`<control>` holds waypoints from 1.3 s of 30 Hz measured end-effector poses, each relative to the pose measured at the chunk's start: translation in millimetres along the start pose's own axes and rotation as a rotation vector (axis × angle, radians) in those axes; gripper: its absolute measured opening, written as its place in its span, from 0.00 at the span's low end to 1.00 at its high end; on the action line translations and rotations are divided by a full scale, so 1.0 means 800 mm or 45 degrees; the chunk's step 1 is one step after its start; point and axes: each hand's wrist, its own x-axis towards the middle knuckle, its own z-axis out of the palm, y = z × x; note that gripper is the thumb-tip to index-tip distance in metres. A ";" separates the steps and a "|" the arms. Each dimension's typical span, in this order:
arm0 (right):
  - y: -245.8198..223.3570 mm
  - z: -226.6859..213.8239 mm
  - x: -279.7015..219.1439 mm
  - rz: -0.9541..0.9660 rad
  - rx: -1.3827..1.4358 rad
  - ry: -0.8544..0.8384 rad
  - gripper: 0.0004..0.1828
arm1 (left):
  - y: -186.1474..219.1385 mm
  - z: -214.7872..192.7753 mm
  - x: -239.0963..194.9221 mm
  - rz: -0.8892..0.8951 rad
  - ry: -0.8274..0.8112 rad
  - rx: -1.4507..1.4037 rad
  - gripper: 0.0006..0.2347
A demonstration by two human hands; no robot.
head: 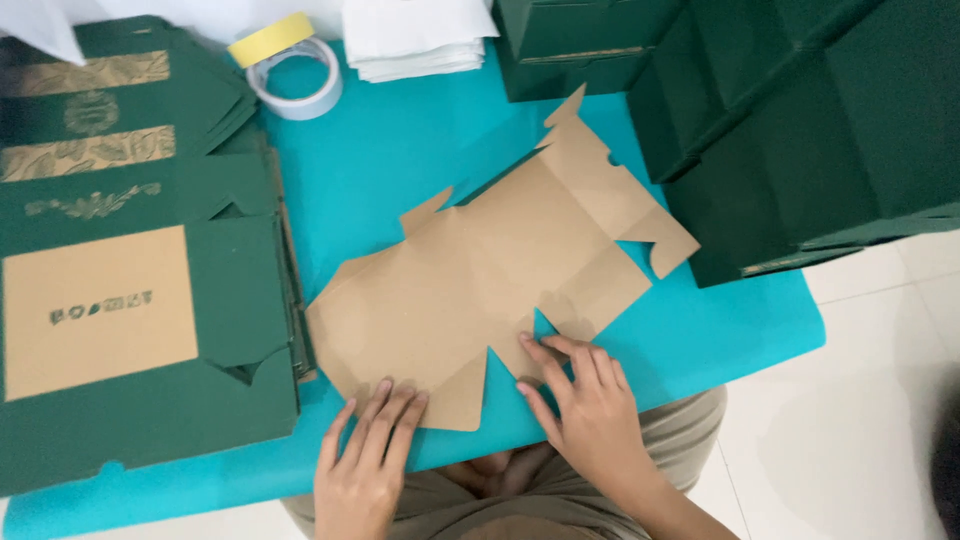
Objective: The person folds a flat green cardboard sheet into a box by creasing and tucking flaps, then stacks the finished box with others on the table.
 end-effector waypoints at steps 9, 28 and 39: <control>-0.004 -0.005 -0.013 0.050 0.102 -0.128 0.27 | -0.003 -0.007 -0.006 0.005 -0.102 -0.205 0.15; 0.018 0.010 0.028 -0.081 0.215 -0.044 0.24 | -0.018 0.012 0.015 -0.113 -0.060 0.124 0.13; 0.013 0.030 0.068 -0.235 0.349 -0.220 0.16 | -0.029 0.039 0.039 -0.326 0.035 0.065 0.08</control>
